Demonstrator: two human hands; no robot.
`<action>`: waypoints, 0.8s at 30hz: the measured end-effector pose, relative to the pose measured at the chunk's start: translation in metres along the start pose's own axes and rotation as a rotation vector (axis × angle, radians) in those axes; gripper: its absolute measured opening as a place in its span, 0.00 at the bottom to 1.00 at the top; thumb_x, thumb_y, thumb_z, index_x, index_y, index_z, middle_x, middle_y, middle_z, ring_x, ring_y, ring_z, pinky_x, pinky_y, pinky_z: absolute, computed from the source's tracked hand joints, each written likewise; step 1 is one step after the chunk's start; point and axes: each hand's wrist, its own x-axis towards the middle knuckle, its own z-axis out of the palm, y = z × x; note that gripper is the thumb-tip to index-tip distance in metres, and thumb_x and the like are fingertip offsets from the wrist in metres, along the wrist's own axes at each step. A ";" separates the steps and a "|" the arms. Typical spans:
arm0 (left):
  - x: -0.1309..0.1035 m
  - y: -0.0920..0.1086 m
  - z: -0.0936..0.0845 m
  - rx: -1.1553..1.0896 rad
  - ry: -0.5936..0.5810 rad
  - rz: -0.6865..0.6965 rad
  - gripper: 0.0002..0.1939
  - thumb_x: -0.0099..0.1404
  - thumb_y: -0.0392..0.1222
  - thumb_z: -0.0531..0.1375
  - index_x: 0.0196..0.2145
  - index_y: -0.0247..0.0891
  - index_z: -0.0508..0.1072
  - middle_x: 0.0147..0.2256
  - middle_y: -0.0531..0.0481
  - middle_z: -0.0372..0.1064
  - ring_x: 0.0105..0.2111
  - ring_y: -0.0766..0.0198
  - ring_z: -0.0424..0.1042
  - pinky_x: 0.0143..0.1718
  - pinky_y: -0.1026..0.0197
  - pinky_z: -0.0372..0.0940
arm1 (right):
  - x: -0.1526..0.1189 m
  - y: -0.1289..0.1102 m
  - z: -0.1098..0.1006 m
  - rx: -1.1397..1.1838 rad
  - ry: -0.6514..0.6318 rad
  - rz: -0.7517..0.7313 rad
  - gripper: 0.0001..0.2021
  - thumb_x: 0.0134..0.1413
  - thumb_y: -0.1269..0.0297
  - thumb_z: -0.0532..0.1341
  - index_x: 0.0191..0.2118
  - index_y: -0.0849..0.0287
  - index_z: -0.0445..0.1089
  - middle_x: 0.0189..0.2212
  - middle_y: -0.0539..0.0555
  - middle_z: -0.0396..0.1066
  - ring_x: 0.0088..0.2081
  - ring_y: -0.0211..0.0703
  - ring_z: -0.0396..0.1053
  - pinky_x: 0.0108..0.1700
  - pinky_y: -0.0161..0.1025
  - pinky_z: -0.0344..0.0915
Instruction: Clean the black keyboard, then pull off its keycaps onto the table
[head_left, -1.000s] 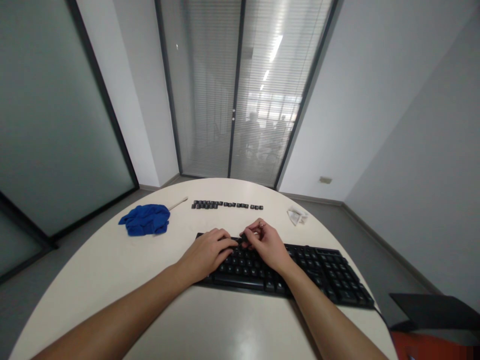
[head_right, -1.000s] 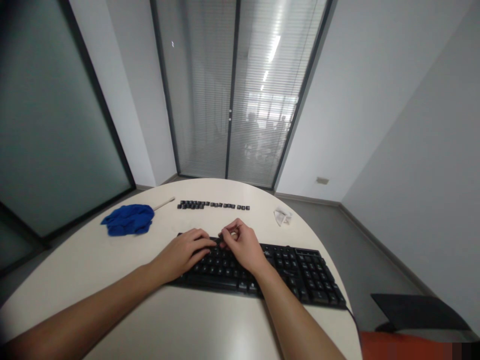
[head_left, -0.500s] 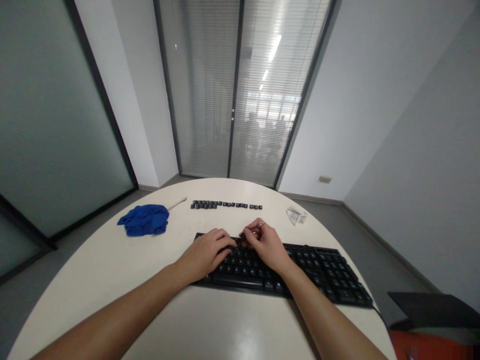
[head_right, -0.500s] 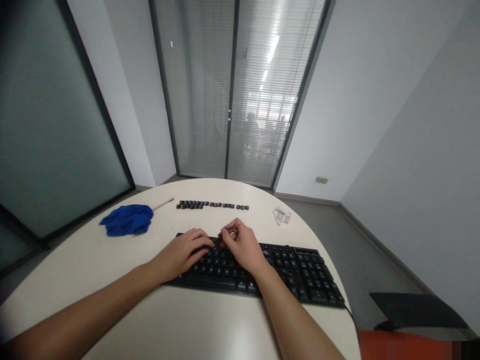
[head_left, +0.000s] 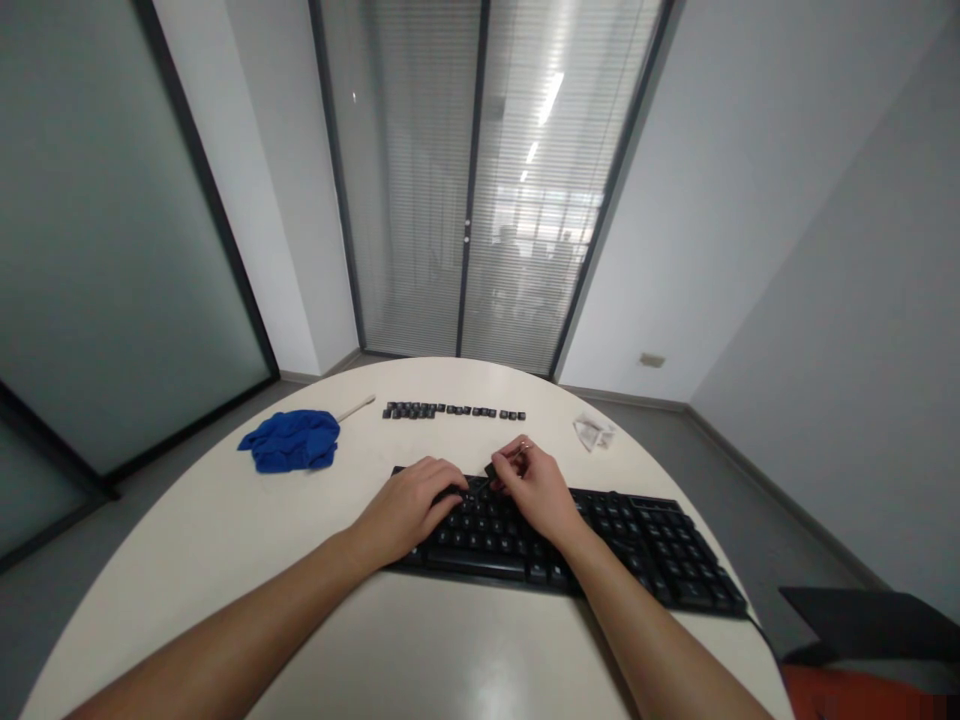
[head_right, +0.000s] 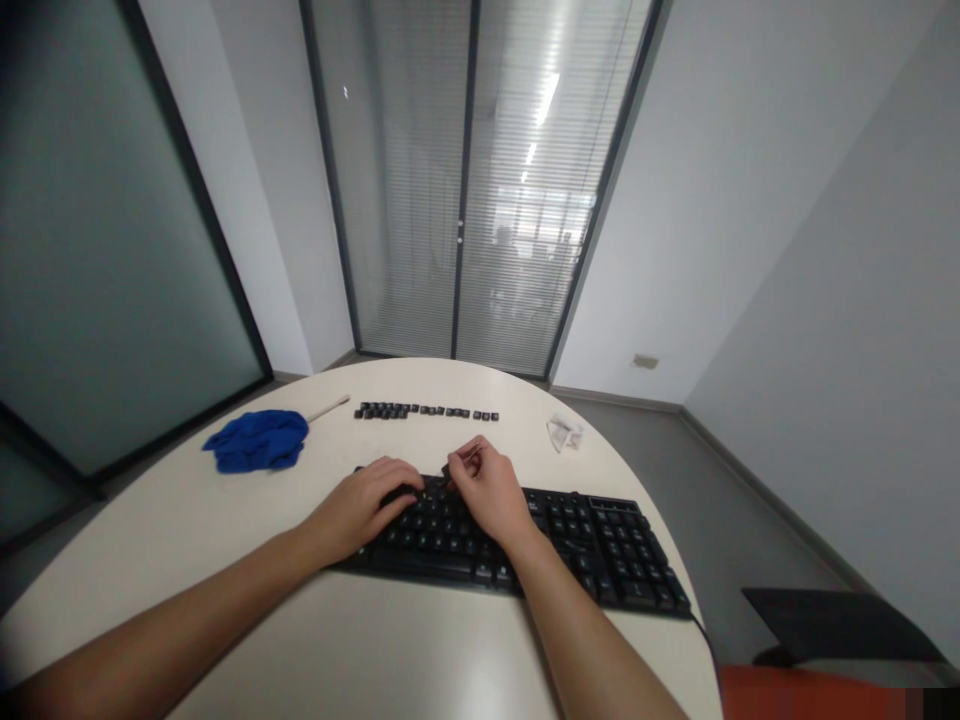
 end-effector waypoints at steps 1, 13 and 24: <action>0.000 0.000 0.000 -0.001 0.013 -0.019 0.05 0.69 0.37 0.54 0.42 0.41 0.69 0.41 0.50 0.71 0.44 0.59 0.68 0.47 0.54 0.64 | 0.000 0.000 0.000 -0.006 0.012 0.003 0.11 0.59 0.54 0.57 0.35 0.56 0.63 0.22 0.50 0.71 0.26 0.43 0.73 0.31 0.38 0.68; -0.003 -0.015 0.004 -0.015 0.171 -0.266 0.06 0.66 0.40 0.58 0.40 0.42 0.73 0.40 0.51 0.73 0.43 0.58 0.70 0.47 0.54 0.64 | -0.001 -0.008 -0.011 -0.243 0.061 -0.011 0.12 0.64 0.54 0.51 0.37 0.56 0.64 0.20 0.48 0.69 0.25 0.42 0.70 0.30 0.37 0.62; 0.027 -0.051 -0.005 0.184 0.113 -0.365 0.09 0.63 0.43 0.58 0.40 0.43 0.76 0.42 0.50 0.75 0.44 0.55 0.71 0.47 0.55 0.64 | -0.004 -0.015 -0.013 -0.370 0.037 -0.038 0.10 0.64 0.56 0.52 0.37 0.56 0.64 0.20 0.48 0.69 0.23 0.42 0.68 0.27 0.36 0.56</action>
